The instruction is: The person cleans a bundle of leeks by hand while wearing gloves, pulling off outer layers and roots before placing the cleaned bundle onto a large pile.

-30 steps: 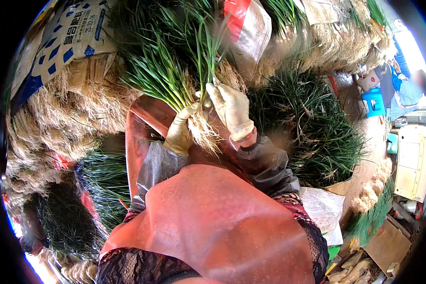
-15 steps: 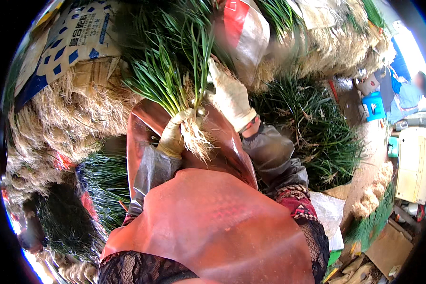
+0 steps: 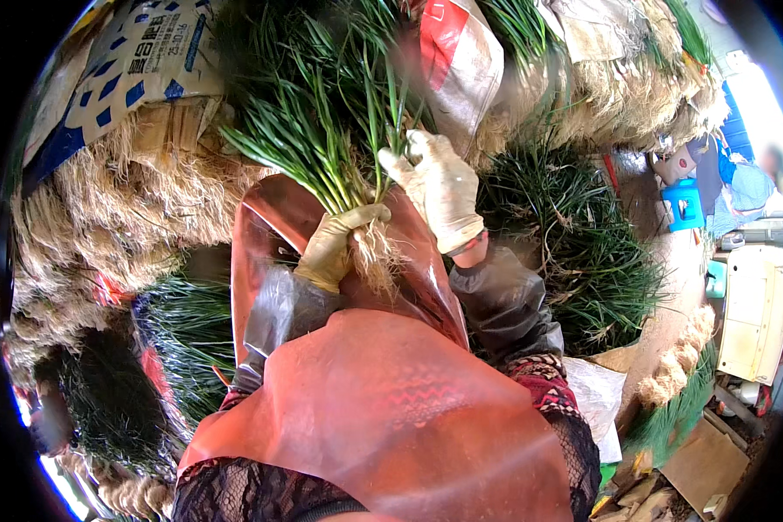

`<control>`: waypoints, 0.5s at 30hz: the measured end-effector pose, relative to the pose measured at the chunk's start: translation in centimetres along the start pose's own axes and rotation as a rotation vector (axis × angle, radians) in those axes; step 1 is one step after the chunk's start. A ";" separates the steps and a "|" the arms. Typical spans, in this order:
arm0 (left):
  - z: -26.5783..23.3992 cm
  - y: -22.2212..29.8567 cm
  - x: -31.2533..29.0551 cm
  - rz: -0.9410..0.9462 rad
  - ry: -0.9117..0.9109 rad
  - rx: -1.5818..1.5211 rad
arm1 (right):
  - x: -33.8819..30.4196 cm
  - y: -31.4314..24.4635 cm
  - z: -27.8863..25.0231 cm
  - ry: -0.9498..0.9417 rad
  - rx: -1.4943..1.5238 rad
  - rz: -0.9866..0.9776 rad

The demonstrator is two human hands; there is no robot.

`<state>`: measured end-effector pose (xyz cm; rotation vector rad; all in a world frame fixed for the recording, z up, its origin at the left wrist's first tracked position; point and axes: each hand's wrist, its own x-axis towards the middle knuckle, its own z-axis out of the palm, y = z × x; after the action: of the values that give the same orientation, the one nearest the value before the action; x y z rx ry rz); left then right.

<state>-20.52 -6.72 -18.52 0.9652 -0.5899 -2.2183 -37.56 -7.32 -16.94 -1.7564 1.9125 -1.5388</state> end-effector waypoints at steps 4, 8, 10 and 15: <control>0.2 -0.1 0.4 0.088 0.022 0.077 | -0.3 -1.1 -0.8 -0.169 -0.383 -0.181; 0.2 -0.4 0.8 0.003 -0.097 0.003 | -0.8 0.2 -0.2 -0.058 -0.124 -0.122; -0.8 -0.1 0.1 -0.053 -0.203 -0.050 | 0.5 0.9 0.5 0.078 0.332 0.113; -1.2 1.2 -1.6 -0.077 -0.356 -0.372 | 0.8 5.2 -4.3 -0.909 -1.011 0.414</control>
<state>-18.30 -6.57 -17.74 0.4134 -0.2758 -2.4719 -44.18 -6.55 -18.23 -1.6222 2.3148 0.4681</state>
